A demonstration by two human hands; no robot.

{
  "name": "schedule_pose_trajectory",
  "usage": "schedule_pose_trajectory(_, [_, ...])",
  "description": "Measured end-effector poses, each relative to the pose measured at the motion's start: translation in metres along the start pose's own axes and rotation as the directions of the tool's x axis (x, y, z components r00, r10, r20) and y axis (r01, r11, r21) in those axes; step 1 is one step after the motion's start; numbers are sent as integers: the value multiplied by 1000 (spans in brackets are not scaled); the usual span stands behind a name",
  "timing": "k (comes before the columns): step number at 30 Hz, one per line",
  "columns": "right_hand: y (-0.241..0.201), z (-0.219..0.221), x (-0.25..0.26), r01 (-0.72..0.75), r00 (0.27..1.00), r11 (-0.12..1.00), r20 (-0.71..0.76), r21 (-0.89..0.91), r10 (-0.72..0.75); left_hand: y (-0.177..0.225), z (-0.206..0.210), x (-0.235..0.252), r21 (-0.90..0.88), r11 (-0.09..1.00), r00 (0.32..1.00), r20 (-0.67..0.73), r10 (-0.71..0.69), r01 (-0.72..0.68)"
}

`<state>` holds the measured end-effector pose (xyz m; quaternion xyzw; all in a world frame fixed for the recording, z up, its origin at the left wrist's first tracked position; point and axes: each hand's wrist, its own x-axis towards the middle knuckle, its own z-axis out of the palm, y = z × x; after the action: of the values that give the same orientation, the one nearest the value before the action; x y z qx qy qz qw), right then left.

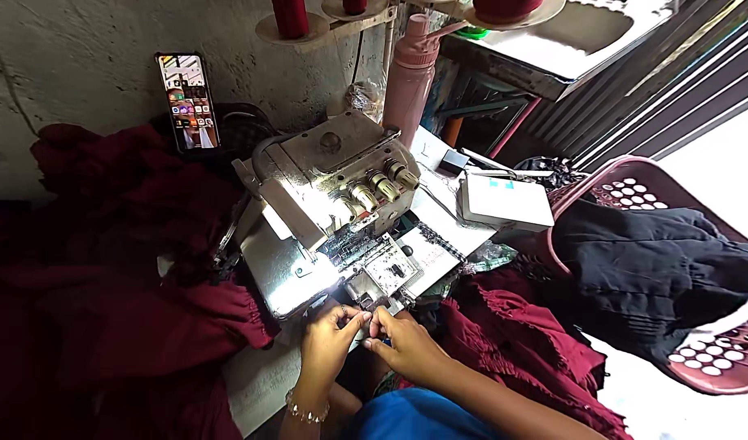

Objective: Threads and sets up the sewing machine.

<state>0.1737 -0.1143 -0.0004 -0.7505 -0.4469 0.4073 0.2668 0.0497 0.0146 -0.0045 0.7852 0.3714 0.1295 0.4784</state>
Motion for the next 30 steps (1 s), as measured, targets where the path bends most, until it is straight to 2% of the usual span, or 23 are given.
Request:
schedule_pose_trajectory(4, [7,-10,-10,105,994,994,27,3,-105,-7,1,-5,74,991,987,-109,119,-111])
schedule_pose_trajectory(5, [10,-17,-15,150,988,989,-28,-13,-150,-8,1,-7,114,982,977,-140,163,-148])
schedule_pose_trajectory(7, [16,-40,-21,183,950,980,-242,-82,-198,-10,1,-10,181,956,940,-208,269,-233])
schedule_pose_trajectory(9, [20,-71,-16,99,866,975,-465,-201,-184,-9,3,-12,229,929,894,-281,349,-290])
schedule_pose_trajectory(10, [25,-84,-8,26,832,969,-531,-246,-158,-8,5,-11,257,916,873,-308,380,-308])
schedule_pose_trajectory(13, [45,-104,27,-158,856,943,-516,-292,-16,-3,9,-11,336,874,824,-334,458,-350])
schedule_pose_trajectory(15, [65,-95,46,-139,842,922,-534,-360,-81,2,9,-12,373,852,806,-329,493,-368])
schedule_pose_trajectory(18, [81,-83,55,-94,733,891,-636,-444,-240,9,5,-13,435,818,783,-322,532,-377])
schedule_pose_trajectory(20, [79,-77,52,7,634,879,-678,-476,-372,13,3,-14,478,793,773,-309,554,-378])
schedule_pose_trajectory(21, [71,-73,49,109,567,857,-676,-504,-470,15,3,-14,495,781,769,-299,565,-381])
schedule_pose_trajectory(24, [35,-56,46,464,415,685,-545,-561,-728,26,7,-17,492,747,733,-276,621,-448])
schedule_pose_trajectory(26, [25,-49,55,590,367,568,-436,-574,-822,40,1,-27,425,747,715,-272,644,-511])
schedule_pose_trajectory(30, [27,-60,67,634,354,529,-396,-564,-847,55,-40,-61,163,787,718,-332,611,-595])
